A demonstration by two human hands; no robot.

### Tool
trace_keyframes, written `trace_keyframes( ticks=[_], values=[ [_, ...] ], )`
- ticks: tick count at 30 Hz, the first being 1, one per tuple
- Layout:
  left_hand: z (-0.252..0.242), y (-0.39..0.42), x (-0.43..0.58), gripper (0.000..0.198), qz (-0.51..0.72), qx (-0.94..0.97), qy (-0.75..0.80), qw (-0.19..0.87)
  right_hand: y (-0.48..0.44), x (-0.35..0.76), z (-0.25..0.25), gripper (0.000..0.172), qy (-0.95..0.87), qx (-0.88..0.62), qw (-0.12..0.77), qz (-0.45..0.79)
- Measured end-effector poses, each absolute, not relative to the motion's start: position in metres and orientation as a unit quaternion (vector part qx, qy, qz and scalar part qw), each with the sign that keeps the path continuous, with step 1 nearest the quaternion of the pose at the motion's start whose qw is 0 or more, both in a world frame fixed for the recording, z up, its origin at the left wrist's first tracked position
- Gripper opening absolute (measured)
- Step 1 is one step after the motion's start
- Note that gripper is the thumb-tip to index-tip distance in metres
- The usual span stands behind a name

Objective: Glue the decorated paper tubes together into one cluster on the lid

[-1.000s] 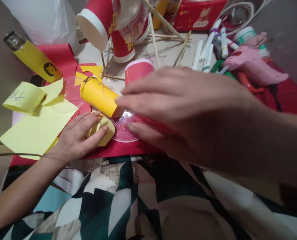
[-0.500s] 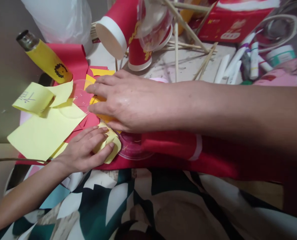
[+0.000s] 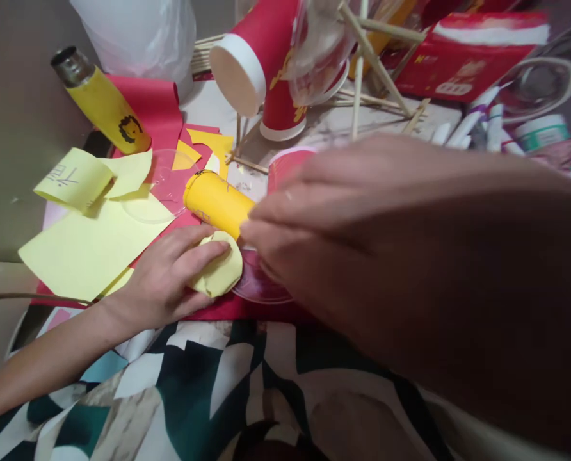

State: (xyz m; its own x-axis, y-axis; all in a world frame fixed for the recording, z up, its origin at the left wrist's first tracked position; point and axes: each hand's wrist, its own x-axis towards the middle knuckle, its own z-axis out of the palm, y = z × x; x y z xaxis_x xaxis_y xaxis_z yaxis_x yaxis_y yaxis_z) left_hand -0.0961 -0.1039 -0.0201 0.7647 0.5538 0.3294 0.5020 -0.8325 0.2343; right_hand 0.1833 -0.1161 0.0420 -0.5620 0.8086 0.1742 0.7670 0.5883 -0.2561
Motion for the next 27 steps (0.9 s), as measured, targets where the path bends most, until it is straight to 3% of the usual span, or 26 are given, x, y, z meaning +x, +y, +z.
trace_keyframes(
  ticks=[1,2,5,14,27],
  values=[
    [-0.018,-0.105,-0.093,0.051,0.194,0.935,0.291,0.064,-0.134,0.188,0.039,0.033,-0.848,-0.437,0.272,0.125],
    [-0.017,-0.107,-0.089,0.051,0.194,0.934,0.295,0.059,-0.151,0.189,0.037,0.031,-0.872,-0.404,0.25,0.115],
    [-0.018,-0.11,-0.079,0.053,0.198,0.932,0.3,0.046,-0.183,0.182,0.024,0.049,-0.956,-0.264,0.125,-0.007],
    [-0.041,-0.11,-0.064,0.057,0.214,0.93,0.298,-0.029,-0.182,0.161,-0.058,0.048,-0.923,-0.364,0.1,-0.072],
    [-0.012,-0.092,-0.067,0.037,0.175,0.949,0.264,0.004,-0.177,0.164,-0.065,0.043,-0.925,-0.359,0.106,-0.067]
  ],
)
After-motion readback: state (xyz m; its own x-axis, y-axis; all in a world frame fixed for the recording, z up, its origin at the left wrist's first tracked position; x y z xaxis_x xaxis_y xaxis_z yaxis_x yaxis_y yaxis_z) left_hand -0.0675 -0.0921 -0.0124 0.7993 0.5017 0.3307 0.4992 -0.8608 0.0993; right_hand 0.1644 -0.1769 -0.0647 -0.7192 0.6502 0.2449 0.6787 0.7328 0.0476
